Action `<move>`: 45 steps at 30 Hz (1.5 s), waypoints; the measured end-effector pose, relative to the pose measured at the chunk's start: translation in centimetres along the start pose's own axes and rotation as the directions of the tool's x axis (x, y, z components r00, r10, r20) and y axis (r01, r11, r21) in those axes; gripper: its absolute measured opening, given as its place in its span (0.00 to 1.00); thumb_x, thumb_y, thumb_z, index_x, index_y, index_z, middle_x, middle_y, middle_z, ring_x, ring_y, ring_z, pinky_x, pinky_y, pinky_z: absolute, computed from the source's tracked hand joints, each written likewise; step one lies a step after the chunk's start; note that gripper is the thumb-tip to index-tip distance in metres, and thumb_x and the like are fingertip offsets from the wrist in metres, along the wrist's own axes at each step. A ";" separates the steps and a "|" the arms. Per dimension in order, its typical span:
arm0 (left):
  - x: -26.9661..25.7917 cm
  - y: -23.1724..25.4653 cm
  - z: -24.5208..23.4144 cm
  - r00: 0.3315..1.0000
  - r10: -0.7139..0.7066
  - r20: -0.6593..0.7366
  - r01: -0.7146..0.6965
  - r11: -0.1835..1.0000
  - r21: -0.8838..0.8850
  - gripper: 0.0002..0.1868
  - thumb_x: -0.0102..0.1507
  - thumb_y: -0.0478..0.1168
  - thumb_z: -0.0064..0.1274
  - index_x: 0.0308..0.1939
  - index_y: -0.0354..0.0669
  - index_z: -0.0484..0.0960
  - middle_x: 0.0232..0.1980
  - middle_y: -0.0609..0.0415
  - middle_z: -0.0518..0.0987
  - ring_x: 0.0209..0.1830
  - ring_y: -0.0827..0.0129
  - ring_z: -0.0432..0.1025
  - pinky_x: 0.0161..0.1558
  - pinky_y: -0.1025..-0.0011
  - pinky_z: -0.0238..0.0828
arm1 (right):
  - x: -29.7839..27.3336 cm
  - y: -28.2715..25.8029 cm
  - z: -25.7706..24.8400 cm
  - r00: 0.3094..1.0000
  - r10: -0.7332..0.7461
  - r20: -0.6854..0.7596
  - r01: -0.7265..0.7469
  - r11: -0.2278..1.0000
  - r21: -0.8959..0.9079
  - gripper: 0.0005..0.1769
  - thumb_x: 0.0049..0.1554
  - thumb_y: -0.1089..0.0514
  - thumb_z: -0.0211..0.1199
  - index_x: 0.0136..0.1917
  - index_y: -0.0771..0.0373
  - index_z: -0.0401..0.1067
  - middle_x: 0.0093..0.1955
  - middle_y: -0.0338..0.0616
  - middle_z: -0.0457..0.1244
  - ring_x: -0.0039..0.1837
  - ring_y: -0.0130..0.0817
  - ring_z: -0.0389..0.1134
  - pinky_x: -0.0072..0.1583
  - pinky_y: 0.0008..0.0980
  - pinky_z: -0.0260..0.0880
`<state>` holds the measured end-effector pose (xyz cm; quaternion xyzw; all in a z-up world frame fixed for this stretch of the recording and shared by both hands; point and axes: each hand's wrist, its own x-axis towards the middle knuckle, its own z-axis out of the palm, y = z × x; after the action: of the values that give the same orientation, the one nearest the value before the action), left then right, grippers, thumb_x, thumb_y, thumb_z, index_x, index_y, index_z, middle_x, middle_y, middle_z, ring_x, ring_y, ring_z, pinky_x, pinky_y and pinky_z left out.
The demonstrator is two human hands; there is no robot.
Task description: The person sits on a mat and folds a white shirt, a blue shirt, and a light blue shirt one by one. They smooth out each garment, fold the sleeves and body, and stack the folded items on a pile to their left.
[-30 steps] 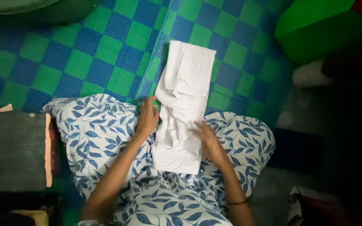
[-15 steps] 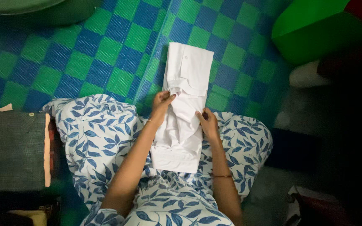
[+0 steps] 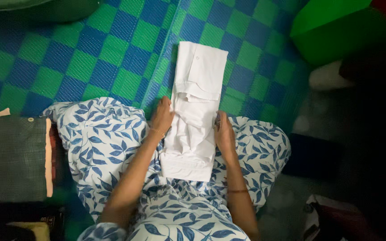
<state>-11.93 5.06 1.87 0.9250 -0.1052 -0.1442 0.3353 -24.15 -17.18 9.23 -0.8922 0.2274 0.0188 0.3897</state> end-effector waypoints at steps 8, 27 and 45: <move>-7.7 3.7 -10.5 0.744 0.290 0.601 -0.412 0.909 0.071 0.50 0.50 0.17 0.46 0.71 0.70 0.70 0.76 0.61 0.65 0.73 0.60 0.60 0.70 0.58 0.57 | -4.6 -5.0 -6.6 0.793 -0.250 0.556 0.458 0.847 -0.271 0.46 0.44 0.72 0.65 0.73 0.40 0.66 0.84 0.41 0.45 0.83 0.55 0.36 0.74 0.58 0.36; 16.7 -2.9 6.9 1.000 -0.018 0.015 0.023 0.558 -0.830 0.24 0.74 0.50 0.45 0.66 0.36 0.70 0.63 0.55 0.75 0.63 0.75 0.67 0.63 0.74 0.61 | 21.1 3.5 -1.7 0.967 -0.060 0.249 -0.123 0.745 0.656 0.25 0.67 0.48 0.55 0.71 0.64 0.66 0.59 0.38 0.67 0.57 0.26 0.68 0.58 0.31 0.71; 17.6 6.0 -0.1 0.984 -0.085 -0.158 0.043 0.967 -0.250 0.31 0.68 0.42 0.50 0.73 0.35 0.61 0.71 0.39 0.69 0.70 0.48 0.65 0.68 0.59 0.62 | 23.1 0.3 1.7 0.970 -0.070 -0.233 0.121 0.969 0.214 0.28 0.62 0.63 0.60 0.73 0.69 0.61 0.71 0.60 0.60 0.72 0.49 0.62 0.70 0.43 0.62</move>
<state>3.97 -4.49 2.37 0.8881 -0.0278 -0.0885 0.4502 -3.32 -25.21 2.91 -0.8483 0.2271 -0.1267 0.4612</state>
